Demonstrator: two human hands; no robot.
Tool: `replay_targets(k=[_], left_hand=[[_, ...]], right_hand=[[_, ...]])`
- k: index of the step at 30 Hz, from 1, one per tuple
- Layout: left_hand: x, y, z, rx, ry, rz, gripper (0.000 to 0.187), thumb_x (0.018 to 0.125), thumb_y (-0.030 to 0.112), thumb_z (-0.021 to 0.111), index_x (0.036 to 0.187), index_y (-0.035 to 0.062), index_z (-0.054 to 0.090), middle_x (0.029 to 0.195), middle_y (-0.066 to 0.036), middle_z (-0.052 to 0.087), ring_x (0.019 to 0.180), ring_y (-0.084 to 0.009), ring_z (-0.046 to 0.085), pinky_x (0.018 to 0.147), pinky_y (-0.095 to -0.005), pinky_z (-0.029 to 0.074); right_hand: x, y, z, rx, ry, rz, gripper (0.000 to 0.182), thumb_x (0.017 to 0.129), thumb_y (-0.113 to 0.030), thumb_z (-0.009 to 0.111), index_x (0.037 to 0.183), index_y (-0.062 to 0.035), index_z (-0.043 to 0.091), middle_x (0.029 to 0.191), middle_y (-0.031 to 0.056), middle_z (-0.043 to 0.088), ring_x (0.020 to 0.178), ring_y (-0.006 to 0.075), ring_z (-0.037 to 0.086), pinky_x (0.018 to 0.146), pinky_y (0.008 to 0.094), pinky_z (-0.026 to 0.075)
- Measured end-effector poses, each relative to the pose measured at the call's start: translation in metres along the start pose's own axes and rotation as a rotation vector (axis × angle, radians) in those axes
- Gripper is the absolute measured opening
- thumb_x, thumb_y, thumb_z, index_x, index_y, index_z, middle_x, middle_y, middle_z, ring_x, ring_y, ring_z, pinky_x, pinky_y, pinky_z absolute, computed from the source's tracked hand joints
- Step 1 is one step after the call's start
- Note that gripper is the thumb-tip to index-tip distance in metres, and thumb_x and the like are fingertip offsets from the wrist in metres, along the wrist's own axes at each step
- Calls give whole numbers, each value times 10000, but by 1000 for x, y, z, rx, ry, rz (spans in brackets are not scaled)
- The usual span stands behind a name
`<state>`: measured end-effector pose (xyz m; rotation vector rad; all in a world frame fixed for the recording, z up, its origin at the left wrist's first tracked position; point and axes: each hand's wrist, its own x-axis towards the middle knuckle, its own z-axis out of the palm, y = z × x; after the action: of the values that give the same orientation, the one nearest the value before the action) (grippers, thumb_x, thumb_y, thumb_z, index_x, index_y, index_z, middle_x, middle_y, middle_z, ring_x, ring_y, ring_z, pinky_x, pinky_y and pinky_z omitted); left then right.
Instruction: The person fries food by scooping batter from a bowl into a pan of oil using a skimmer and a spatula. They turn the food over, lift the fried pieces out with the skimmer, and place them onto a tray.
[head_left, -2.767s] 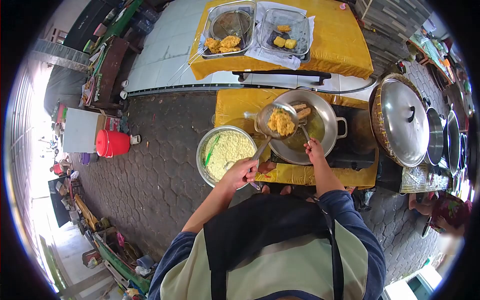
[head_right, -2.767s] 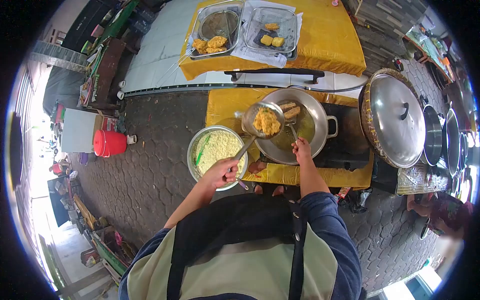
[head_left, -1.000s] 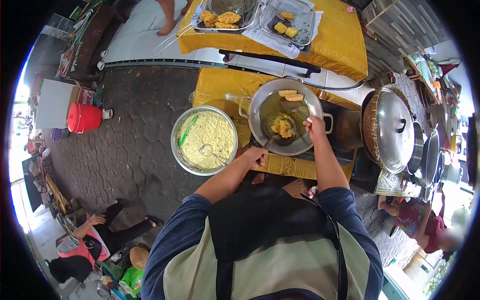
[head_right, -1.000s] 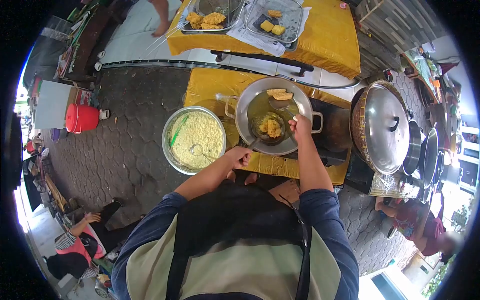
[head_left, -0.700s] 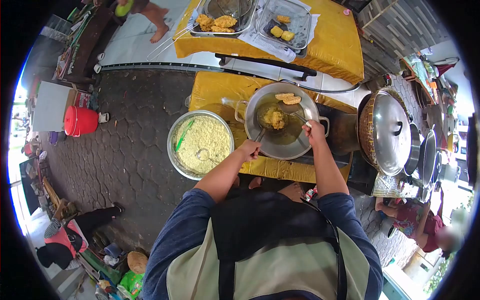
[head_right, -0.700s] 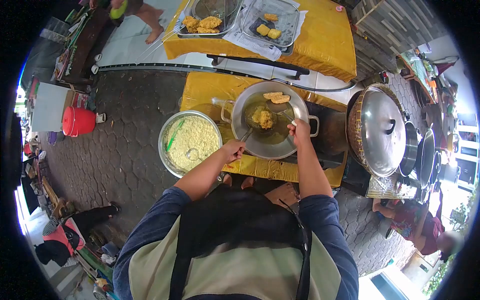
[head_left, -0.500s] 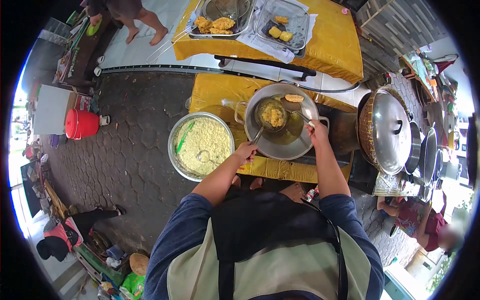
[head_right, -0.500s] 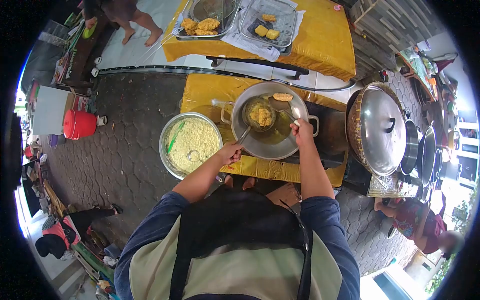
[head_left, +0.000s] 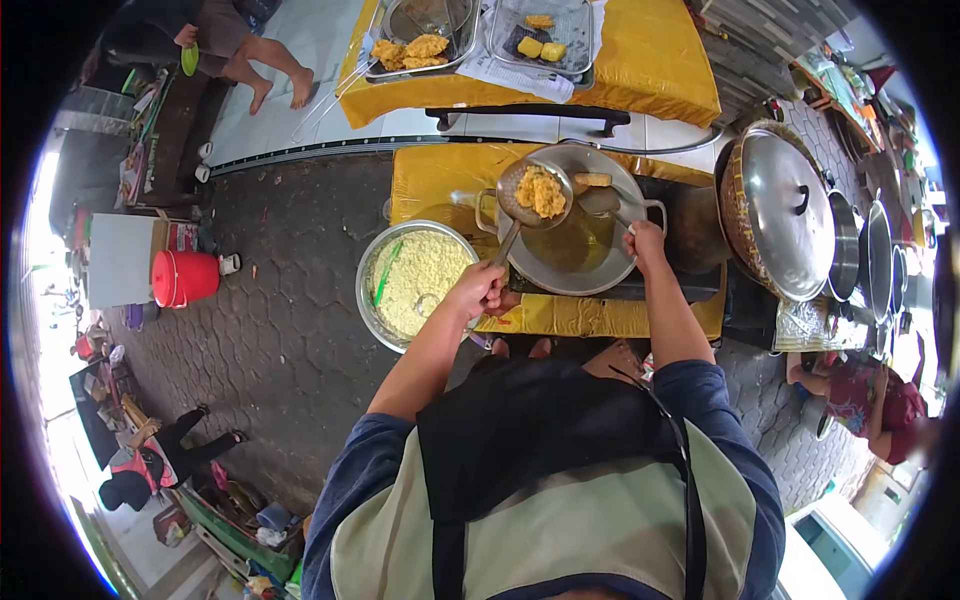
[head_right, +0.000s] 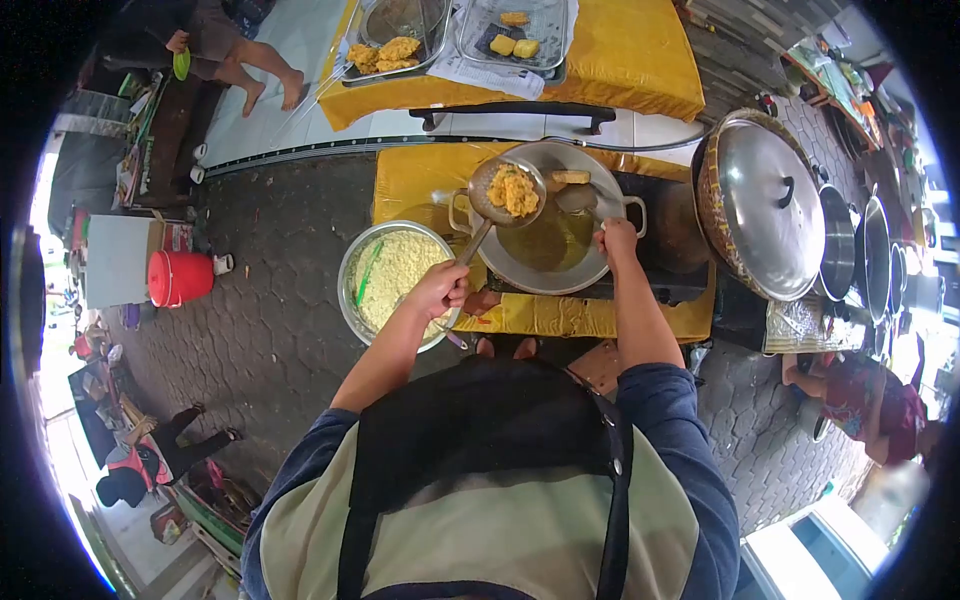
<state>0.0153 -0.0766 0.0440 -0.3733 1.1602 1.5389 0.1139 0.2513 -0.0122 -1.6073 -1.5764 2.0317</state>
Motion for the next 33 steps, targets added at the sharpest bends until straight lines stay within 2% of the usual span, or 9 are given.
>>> replay_targets(k=[5,8,10,14,20,26,28,29,33], left_hand=[[-28,26,14,58,-5,-5,88,833,113,488,808,87,407,619,2,414,420,-57,331,383,-216,274],[-43,36,24,61,-25,10,88,836,118,486,824,85,406,625,5,415,425,-53,331,388,-212,275],[-55,43,31,72,-40,25,89,837,119,486,832,83,405,632,5,417,427,-51,332,390,-210,278],[-75,51,42,81,-123,86,92,841,120,486,848,80,404,652,4,421,432,-46,333,396,-209,290],[-86,52,49,73,-144,85,89,841,113,484,849,79,402,658,2,420,435,-45,333,399,-206,291],[-67,33,24,98,-116,38,109,838,125,495,839,79,397,663,-3,418,434,-47,326,402,-210,287],[-68,29,20,97,-110,27,113,837,129,498,834,79,396,661,-3,416,434,-48,326,402,-211,289],[-69,27,19,92,-100,16,118,836,132,500,829,80,395,660,-3,414,434,-48,326,403,-211,291],[-75,30,19,74,-98,1,96,841,125,492,850,88,403,640,-5,423,416,-58,346,384,-224,298]], right_hand=[[-14,16,-12,-265,49,-135,237,851,-174,426,951,9,539,568,67,488,425,104,446,327,255,316],[-8,39,-25,-571,118,-355,258,847,-176,431,1004,-10,551,647,120,564,517,199,545,421,315,413],[-24,47,-33,-856,284,-718,285,843,-187,434,1031,-5,548,805,180,610,717,315,590,616,377,467],[-67,54,-47,-795,251,-570,300,838,-204,438,1034,-6,547,925,208,588,879,365,547,761,401,436],[-67,95,-67,-809,286,-468,284,831,-201,461,1055,-53,554,833,193,608,750,317,596,670,384,460],[-55,133,-69,-753,317,-537,290,834,-191,477,1085,-57,535,671,124,592,539,194,571,499,319,450],[-70,121,-60,-520,205,-215,302,819,-160,494,1091,-31,513,839,186,608,740,288,603,673,365,467],[-75,116,-55,-518,204,-214,302,819,-160,494,1091,-31,513,839,186,608,740,288,603,673,365,467],[-66,116,-44,-247,125,25,294,829,-145,506,1095,-22,483,675,102,567,520,157,520,450,308,413]])
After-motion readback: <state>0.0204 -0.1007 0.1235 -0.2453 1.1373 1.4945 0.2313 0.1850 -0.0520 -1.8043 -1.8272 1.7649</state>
